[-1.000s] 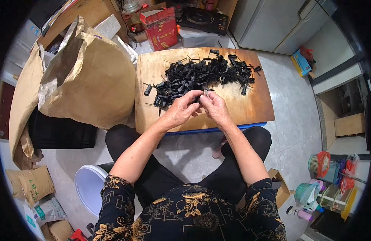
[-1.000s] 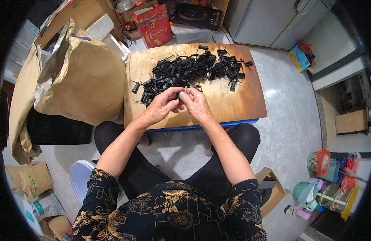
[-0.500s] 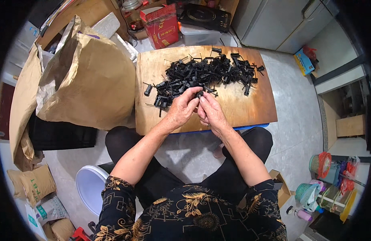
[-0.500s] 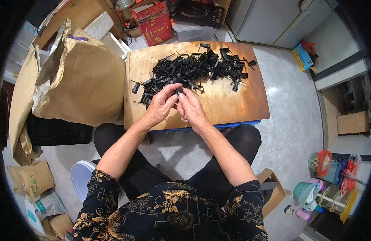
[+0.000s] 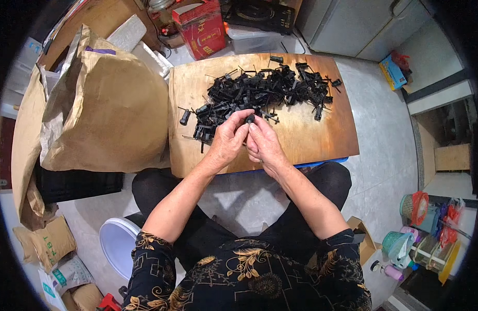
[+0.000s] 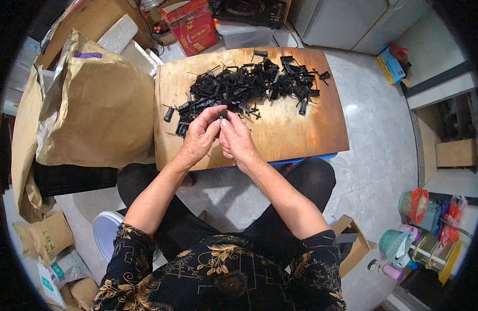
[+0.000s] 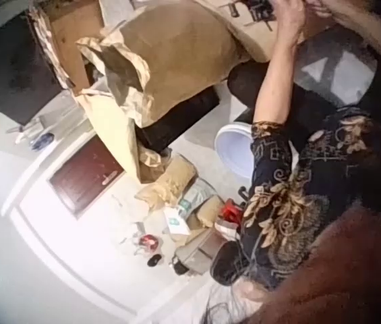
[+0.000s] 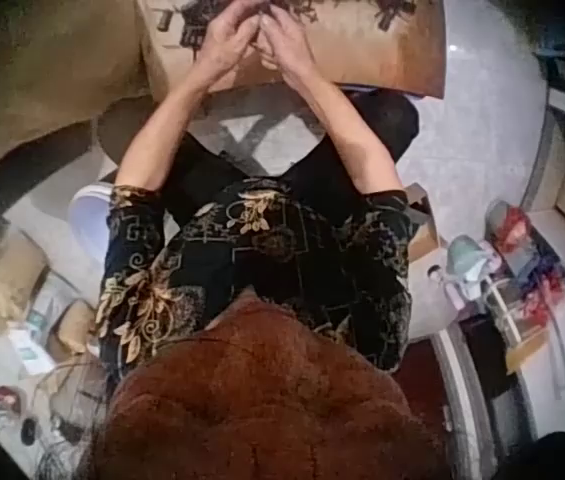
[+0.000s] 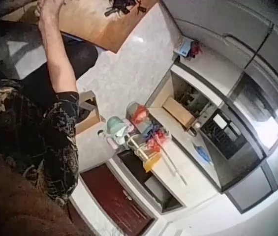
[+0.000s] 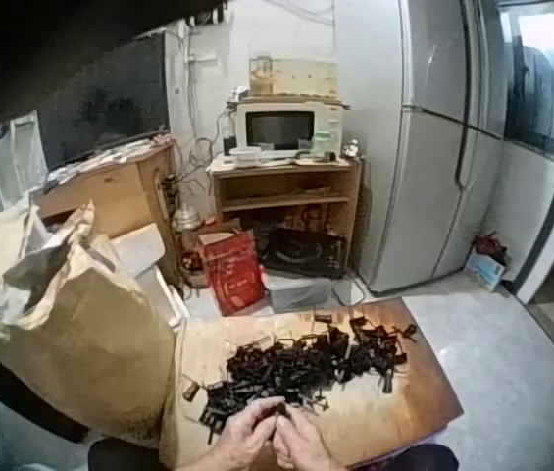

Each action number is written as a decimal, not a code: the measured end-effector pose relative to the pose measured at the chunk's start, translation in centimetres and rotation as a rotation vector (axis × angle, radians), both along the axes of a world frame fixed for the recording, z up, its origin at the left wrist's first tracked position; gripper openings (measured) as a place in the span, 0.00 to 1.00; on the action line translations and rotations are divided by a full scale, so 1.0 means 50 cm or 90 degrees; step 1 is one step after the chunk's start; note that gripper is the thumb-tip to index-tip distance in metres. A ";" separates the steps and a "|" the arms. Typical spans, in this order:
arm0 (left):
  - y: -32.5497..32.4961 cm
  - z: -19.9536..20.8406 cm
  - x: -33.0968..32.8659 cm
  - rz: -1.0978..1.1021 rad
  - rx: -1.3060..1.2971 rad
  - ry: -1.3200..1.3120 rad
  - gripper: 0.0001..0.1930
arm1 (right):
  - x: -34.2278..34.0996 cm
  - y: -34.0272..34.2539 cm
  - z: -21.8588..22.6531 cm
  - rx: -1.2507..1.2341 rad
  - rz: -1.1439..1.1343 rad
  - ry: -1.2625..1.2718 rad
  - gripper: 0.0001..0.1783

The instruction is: Inspecting and sorting small black plastic components from a pile on a workbench into a white bucket.

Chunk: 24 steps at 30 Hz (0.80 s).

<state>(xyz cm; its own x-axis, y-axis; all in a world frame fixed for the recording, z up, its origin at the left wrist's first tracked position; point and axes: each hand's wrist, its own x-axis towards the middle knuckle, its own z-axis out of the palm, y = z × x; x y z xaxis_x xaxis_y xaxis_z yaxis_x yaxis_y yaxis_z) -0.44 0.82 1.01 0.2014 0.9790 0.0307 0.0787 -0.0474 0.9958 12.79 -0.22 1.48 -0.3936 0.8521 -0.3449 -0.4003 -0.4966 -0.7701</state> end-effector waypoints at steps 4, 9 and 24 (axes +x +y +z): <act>0.002 0.001 0.004 0.010 0.013 0.009 0.16 | 0.003 0.003 0.000 0.011 -0.006 0.003 0.18; -0.005 0.011 0.002 0.047 0.111 0.137 0.17 | 0.002 0.008 -0.002 0.026 0.021 -0.033 0.16; 0.013 0.023 -0.024 0.064 -0.073 -0.020 0.19 | 0.135 0.085 -0.009 0.136 -0.091 -0.448 0.15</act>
<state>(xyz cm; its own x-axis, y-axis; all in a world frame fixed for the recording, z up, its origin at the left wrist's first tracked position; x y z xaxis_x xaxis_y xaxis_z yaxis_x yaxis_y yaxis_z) -1.67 1.46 2.16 0.1033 0.9916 -0.0785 0.0463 0.0740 0.9962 19.52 4.04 1.01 -0.0219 0.9551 -0.2955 0.1734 -0.2875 -0.9420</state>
